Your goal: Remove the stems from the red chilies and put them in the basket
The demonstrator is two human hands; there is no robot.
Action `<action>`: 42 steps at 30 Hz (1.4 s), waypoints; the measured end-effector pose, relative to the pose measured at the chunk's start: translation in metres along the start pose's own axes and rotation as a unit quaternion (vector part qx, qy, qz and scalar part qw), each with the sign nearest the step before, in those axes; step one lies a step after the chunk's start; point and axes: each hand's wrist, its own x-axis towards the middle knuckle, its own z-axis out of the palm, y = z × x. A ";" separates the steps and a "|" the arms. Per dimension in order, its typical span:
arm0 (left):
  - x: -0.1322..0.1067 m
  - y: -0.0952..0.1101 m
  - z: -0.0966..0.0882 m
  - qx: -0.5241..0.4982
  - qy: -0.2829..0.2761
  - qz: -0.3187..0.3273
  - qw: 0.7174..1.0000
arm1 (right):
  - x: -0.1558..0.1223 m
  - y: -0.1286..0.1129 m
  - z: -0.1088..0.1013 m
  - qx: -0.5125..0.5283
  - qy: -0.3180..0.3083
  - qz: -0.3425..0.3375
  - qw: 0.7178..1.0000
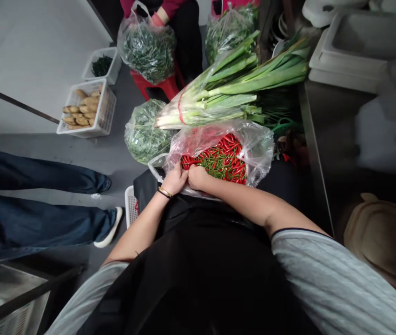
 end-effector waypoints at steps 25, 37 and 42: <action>0.008 0.030 -0.009 -0.632 -0.095 -0.034 0.768 | -0.098 0.129 -0.026 -0.036 0.041 0.157 0.986; -0.013 0.059 0.024 -0.653 -0.167 0.052 0.737 | -0.121 0.069 -0.025 0.026 0.127 -0.097 0.987; -0.016 0.039 0.030 -0.690 -0.300 0.007 0.659 | -0.142 0.072 -0.020 0.209 0.079 -0.199 0.954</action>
